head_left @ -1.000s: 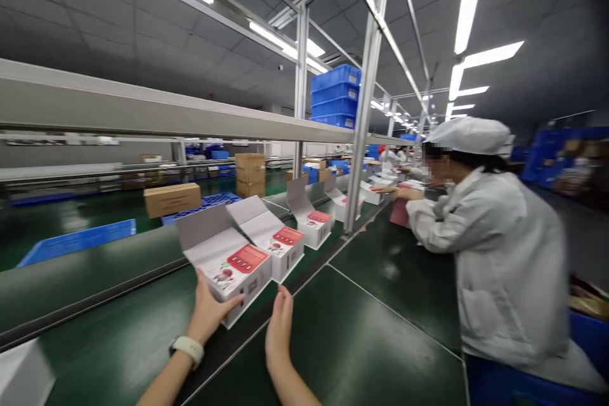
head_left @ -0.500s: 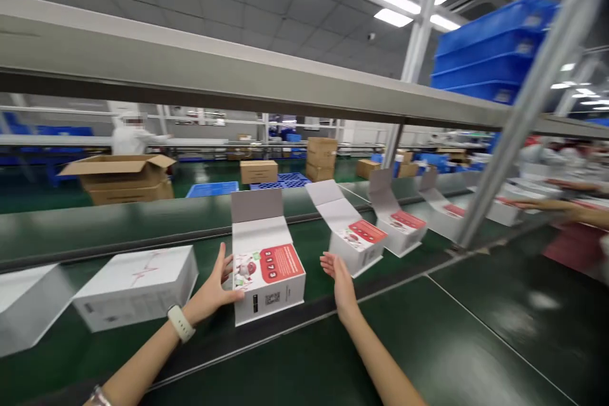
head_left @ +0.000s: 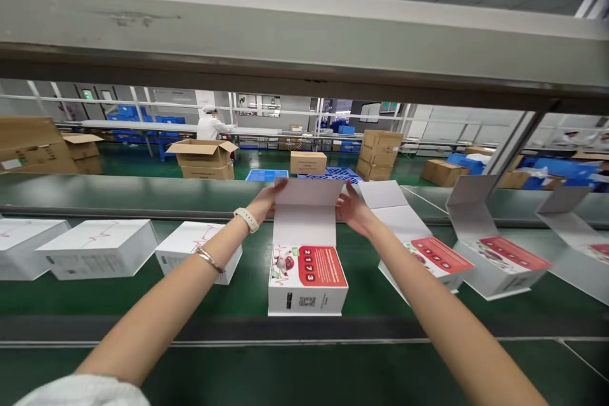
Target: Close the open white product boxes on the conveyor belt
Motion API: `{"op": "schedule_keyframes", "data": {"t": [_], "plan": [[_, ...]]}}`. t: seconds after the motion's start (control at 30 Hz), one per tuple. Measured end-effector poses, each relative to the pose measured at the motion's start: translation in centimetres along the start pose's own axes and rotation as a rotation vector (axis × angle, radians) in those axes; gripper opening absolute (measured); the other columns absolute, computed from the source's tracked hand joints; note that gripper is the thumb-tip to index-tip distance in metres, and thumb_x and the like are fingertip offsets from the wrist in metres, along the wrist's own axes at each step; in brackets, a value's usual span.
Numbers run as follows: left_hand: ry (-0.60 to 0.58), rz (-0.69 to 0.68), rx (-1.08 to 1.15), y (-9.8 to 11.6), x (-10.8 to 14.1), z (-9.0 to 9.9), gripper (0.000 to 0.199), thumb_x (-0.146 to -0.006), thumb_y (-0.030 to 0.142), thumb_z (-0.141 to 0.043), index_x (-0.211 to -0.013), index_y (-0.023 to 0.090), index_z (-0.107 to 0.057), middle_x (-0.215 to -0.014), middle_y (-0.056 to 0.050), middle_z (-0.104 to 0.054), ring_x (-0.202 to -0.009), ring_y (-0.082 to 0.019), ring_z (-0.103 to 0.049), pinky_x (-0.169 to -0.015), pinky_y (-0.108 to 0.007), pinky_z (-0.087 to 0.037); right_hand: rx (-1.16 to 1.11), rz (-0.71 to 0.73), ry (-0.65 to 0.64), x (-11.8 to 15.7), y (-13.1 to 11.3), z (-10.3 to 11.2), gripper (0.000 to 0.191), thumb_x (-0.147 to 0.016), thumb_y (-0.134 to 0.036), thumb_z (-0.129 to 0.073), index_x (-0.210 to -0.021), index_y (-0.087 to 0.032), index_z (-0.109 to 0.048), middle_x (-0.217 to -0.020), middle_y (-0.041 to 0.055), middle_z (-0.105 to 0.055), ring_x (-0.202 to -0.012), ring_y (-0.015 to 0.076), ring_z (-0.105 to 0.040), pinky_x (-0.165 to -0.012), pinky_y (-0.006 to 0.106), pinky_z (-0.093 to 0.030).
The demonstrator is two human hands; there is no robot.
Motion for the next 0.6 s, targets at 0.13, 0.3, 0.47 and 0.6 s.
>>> {"op": "schedule_keyframes", "data": {"t": [0.13,0.3,0.47,0.6], "plan": [[-0.335,-0.307,-0.560,1.4,5.5,-1.1,0.040,-0.075,0.044,-0.057,-0.109,0.023,-0.058,-0.120,-0.007,-0.050,-0.110,-0.026,-0.044,-0.091,-0.038,-0.036,0.284,0.024,-0.125,6.1,-0.9,-0.7,0.040,-0.074,-0.048,-0.052,-0.100,-0.019,-0.060,-0.105,0.0072,-0.060,-0.099,0.0223,-0.053,-0.082,0.037,-0.041],[-0.393,-0.613,-1.170,-1.5,11.6,-1.3,0.044,-0.082,0.020,-0.043,-0.122,0.035,-0.044,-0.139,-0.001,-0.024,-0.122,-0.030,-0.029,-0.097,-0.048,-0.027,0.617,0.065,-0.167,11.6,1.1,-0.7,0.092,-0.044,-0.024,-0.079,-0.126,-0.028,-0.038,-0.128,0.0068,-0.043,-0.112,0.0292,-0.043,-0.093,0.050,-0.031],[-0.385,-0.626,-1.263,-4.5,14.0,-1.4,0.049,-0.081,0.018,-0.041,-0.128,0.032,-0.038,-0.136,-0.001,-0.031,-0.120,-0.027,-0.033,-0.100,-0.045,-0.028,1.022,0.379,-0.212,12.4,4.7,-0.1,0.077,-0.054,-0.037,-0.075,-0.124,-0.026,-0.044,-0.129,0.0061,-0.043,-0.120,0.0287,-0.034,-0.099,0.047,-0.028],[-0.245,-0.571,-1.227,-7.0,14.6,-1.5,0.046,-0.084,0.030,-0.045,-0.129,0.026,-0.038,-0.133,-0.004,-0.037,-0.121,-0.027,-0.032,-0.102,-0.043,-0.026,1.243,0.557,-0.212,12.2,7.6,0.3,0.062,-0.071,-0.034,-0.063,-0.128,-0.027,-0.038,-0.135,0.0026,-0.034,-0.126,0.0238,-0.024,-0.102,0.042,-0.025]]}}
Point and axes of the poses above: each hand's wrist, its own x-axis away from the middle knuckle, its own z-axis out of the back of the hand, y = z × x, the point moved 4 cm from there along -x, towards the middle knuckle
